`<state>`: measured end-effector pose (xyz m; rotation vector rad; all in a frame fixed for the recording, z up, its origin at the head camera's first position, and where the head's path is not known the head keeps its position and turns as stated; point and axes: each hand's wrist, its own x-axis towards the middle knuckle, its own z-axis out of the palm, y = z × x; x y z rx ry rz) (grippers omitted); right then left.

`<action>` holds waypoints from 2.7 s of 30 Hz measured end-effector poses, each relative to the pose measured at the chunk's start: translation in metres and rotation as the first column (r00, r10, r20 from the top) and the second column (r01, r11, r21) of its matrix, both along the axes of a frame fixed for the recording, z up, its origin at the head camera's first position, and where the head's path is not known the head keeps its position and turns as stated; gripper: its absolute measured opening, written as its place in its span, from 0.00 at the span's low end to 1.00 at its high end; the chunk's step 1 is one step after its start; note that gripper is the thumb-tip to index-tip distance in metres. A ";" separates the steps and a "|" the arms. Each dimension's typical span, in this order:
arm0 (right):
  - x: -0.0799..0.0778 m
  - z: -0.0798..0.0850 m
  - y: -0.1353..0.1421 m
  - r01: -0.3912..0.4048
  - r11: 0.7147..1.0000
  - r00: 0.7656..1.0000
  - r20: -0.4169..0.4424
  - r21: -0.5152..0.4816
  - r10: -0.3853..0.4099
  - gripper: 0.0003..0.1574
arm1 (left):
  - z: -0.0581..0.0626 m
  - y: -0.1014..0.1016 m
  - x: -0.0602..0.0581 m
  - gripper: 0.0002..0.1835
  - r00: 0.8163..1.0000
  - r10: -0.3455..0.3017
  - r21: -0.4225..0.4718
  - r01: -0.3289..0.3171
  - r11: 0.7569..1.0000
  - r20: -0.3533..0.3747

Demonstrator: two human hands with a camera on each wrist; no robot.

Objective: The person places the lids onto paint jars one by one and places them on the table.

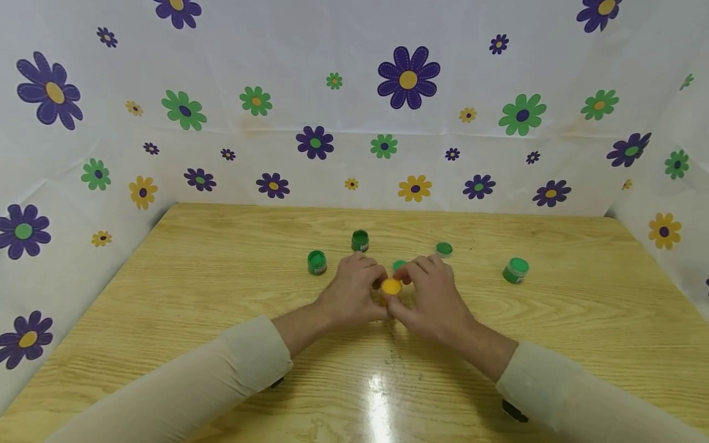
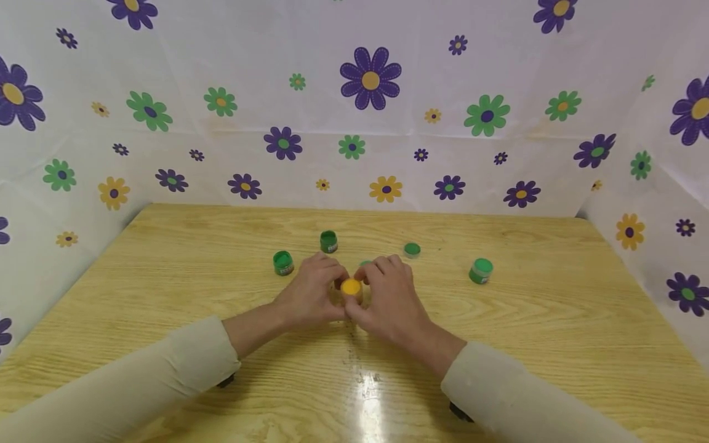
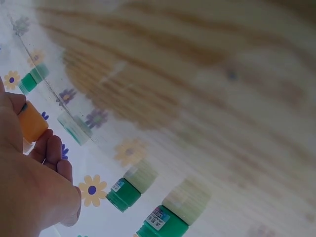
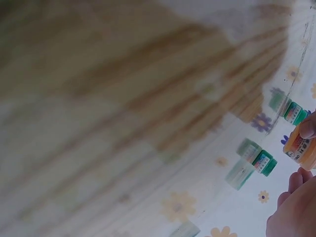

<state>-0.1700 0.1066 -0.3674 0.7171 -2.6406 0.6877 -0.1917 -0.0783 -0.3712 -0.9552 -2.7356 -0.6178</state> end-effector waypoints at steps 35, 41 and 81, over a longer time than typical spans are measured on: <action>0.000 -0.001 0.000 -0.014 1.000 0.999 -0.038 0.019 0.015 0.15 | -0.001 0.001 0.001 0.20 1.000 0.000 -0.013 0.000 1.000 -0.011; -0.001 0.000 0.000 -0.015 1.000 0.999 -0.044 0.018 0.015 0.15 | 0.000 0.001 0.000 0.19 1.000 0.002 -0.013 -0.003 1.000 -0.017; 0.002 0.001 0.000 -0.005 1.000 0.999 0.044 0.020 0.004 0.19 | 0.000 0.002 0.000 0.16 0.997 0.034 0.035 -0.036 0.999 0.069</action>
